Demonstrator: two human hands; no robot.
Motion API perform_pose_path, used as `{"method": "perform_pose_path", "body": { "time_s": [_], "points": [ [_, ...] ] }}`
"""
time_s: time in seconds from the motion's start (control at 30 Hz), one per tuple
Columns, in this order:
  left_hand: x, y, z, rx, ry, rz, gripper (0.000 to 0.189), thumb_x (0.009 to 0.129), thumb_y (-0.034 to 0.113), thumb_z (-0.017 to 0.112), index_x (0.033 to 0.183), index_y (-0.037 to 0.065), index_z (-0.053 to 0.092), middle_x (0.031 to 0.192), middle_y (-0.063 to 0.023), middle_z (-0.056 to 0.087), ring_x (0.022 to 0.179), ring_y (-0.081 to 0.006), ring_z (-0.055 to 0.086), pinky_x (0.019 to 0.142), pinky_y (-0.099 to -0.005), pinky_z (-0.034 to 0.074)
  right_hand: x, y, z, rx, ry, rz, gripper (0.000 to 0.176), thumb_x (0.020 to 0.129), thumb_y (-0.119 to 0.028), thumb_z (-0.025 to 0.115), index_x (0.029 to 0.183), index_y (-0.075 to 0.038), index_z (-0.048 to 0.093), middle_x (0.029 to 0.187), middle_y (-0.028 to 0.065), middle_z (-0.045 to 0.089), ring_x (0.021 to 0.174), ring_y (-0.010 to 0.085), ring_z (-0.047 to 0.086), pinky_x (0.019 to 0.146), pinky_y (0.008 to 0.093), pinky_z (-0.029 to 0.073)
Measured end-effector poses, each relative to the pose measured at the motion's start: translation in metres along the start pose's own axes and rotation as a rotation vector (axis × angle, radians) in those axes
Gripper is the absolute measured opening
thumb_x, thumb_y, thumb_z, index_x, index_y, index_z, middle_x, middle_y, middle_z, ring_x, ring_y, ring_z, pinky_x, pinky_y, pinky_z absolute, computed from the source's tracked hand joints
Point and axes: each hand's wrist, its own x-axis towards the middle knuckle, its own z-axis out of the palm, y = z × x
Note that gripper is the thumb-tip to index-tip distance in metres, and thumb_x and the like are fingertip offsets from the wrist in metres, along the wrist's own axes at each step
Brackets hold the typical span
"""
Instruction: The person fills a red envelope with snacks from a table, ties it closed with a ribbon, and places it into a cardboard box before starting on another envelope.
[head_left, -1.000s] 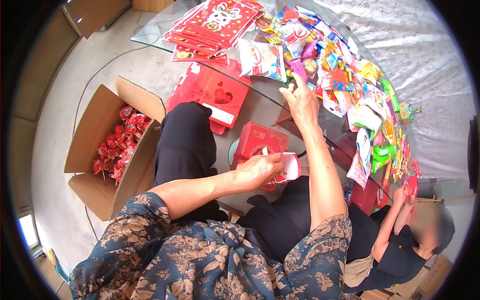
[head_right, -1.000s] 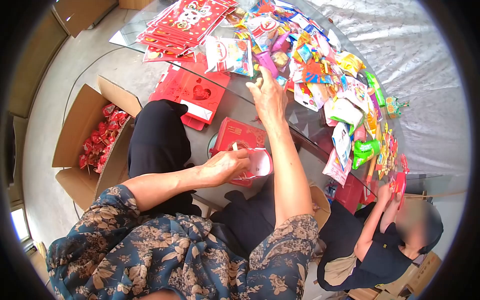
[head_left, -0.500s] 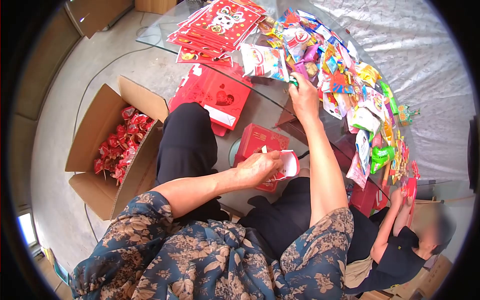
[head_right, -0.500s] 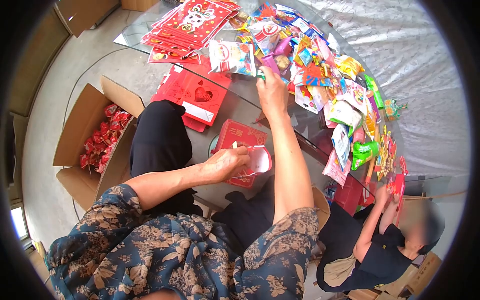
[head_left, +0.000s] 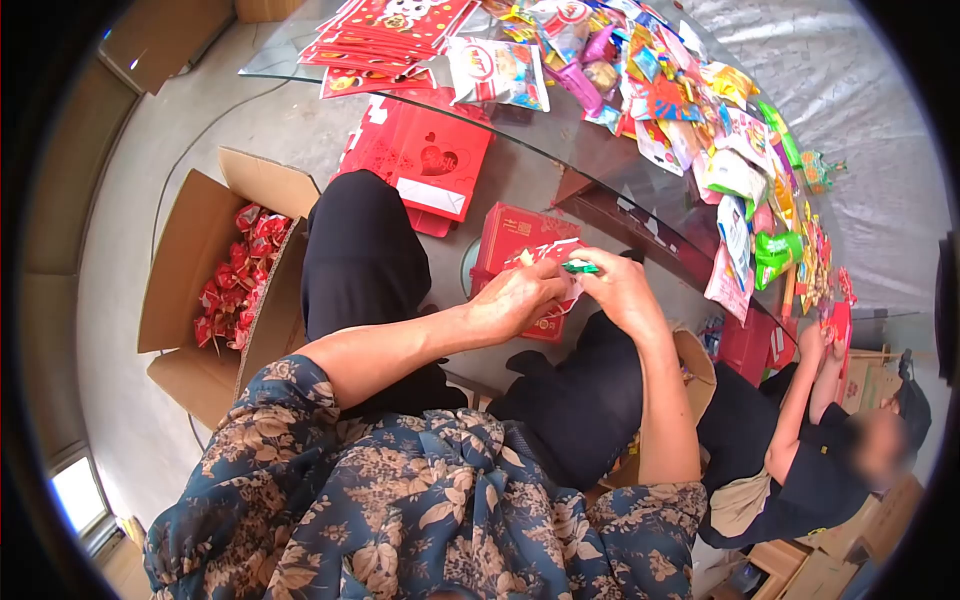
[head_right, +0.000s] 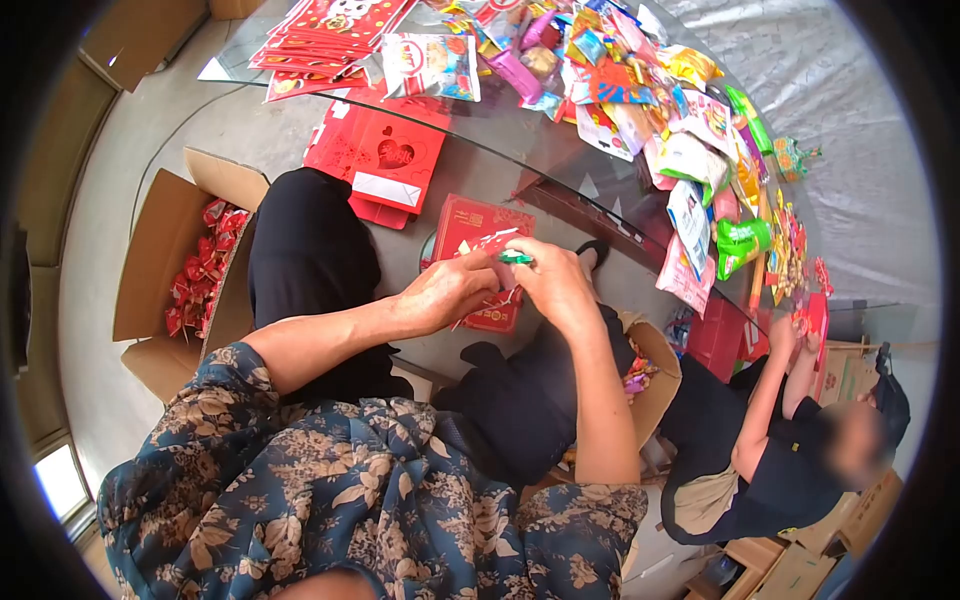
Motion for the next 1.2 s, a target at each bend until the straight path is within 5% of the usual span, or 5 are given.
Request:
{"method": "perform_pose_path", "body": {
  "time_s": [0.13, 0.23, 0.6, 0.93, 1.2],
  "points": [
    [-0.006, 0.004, 0.005, 0.000, -0.069, -0.037, 0.007, 0.085, 0.004, 0.065, 0.090, 0.002, 0.061, 0.093, -0.0127, 0.056, 0.079, -0.0333, 0.061, 0.067, -0.0415, 0.050, 0.000, 0.007, 0.012, -0.073, 0.035, -0.229, 0.032, 0.078, -0.003, 0.061, 0.110, -0.003, 0.064, 0.087, 0.0206, 0.065, 0.083, 0.0395, 0.063, 0.076, 0.0433, 0.050],
    [-0.007, 0.002, 0.008, -0.007, -0.017, -0.002, 0.006, 0.085, 0.003, 0.065, 0.089, 0.001, 0.061, 0.093, -0.0119, 0.056, 0.078, -0.0310, 0.061, 0.067, -0.0400, 0.051, 0.005, 0.015, 0.017, 0.014, -0.031, -0.126, 0.028, 0.078, 0.000, 0.060, 0.107, 0.000, 0.063, 0.084, 0.0184, 0.064, 0.074, 0.0356, 0.063, 0.070, 0.0406, 0.051],
    [0.013, 0.003, -0.007, -0.003, 0.128, 0.046, 0.009, 0.082, 0.000, 0.068, 0.088, 0.001, 0.061, 0.095, -0.0109, 0.058, 0.083, -0.0313, 0.062, 0.071, -0.0377, 0.052, 0.055, -0.021, -0.040, 0.122, 0.482, -0.320, 0.010, 0.091, -0.002, 0.062, 0.099, 0.000, 0.067, 0.085, 0.0008, 0.063, 0.068, 0.0061, 0.060, 0.059, 0.0224, 0.047],
    [0.003, -0.013, -0.017, 0.161, -0.004, -0.104, 0.005, 0.083, 0.005, 0.063, 0.087, 0.003, 0.062, 0.086, -0.0151, 0.057, 0.076, -0.0376, 0.062, 0.064, -0.0453, 0.050, 0.177, -0.036, -0.041, -0.388, 0.746, -0.399, 0.034, 0.078, -0.019, 0.075, 0.109, -0.007, 0.066, 0.098, 0.0131, 0.064, 0.088, 0.0294, 0.064, 0.077, 0.0414, 0.051],
    [0.001, -0.017, -0.023, 0.156, 0.041, -0.119, 0.007, 0.082, 0.006, 0.063, 0.089, 0.004, 0.061, 0.088, -0.0129, 0.056, 0.079, -0.0359, 0.062, 0.067, -0.0443, 0.050, 0.170, -0.048, -0.038, -0.388, 0.726, -0.360, 0.029, 0.079, -0.017, 0.073, 0.103, -0.007, 0.061, 0.098, 0.0151, 0.062, 0.087, 0.0356, 0.065, 0.073, 0.0459, 0.052]
  ]
}}
